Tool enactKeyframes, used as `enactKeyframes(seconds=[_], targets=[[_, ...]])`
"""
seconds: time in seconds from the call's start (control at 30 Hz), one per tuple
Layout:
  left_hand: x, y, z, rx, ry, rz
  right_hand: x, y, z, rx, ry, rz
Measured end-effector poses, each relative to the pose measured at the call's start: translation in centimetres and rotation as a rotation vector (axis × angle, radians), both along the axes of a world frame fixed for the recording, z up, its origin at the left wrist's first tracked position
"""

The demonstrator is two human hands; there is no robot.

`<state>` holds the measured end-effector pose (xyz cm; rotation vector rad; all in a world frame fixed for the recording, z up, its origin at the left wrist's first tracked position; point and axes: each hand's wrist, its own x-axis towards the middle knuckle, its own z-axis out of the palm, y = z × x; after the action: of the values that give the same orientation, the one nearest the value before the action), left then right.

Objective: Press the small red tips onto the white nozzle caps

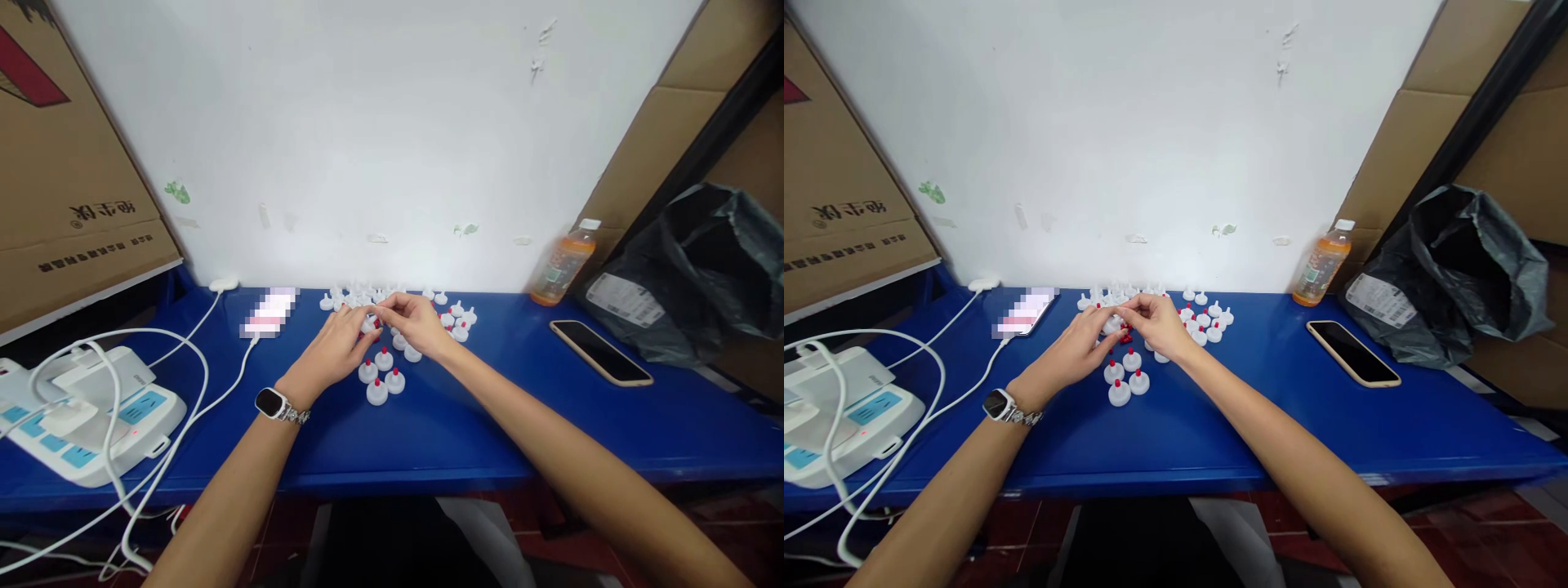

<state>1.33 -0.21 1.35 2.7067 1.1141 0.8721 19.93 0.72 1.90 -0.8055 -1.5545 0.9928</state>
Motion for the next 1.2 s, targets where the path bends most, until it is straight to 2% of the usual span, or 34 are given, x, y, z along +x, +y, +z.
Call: enactKeyframes(seconds=[0.13, 0.23, 0.43, 0.57, 0.7, 1.0, 1.2], targets=[[0.3, 0.0, -0.1, 0.009, -0.048, -0.054, 0.1, 0.0, 0.5, 0.035, -0.046, 0.015], [0.3, 0.3, -0.2, 0.000, -0.061, -0.022, 0.4, -0.1, 0.8, 0.098, -0.131, -0.010], [-1.6, 1.5, 0.3, 0.008, -0.162, 0.149, 1.7, 0.8, 0.1, 0.194, -0.507, -0.304], [-2.6, 1.8, 0.7, 0.014, -0.126, 0.206, 2.1, 1.8, -0.9, 0.201, -0.713, -0.319], [-2.4, 1.6, 0.7, -0.011, -0.092, 0.201, 2.1, 2.4, -1.1, 0.234, -0.850, -0.311], [-2.2, 2.1, 0.1, -0.017, -0.064, 0.200, 2.0, 3.0, 0.6, 0.251, -0.998, -0.272], [-2.4, 2.1, 0.0, 0.001, -0.059, 0.218, 0.3, 7.0, 1.2, 0.213, -1.041, -0.372]])
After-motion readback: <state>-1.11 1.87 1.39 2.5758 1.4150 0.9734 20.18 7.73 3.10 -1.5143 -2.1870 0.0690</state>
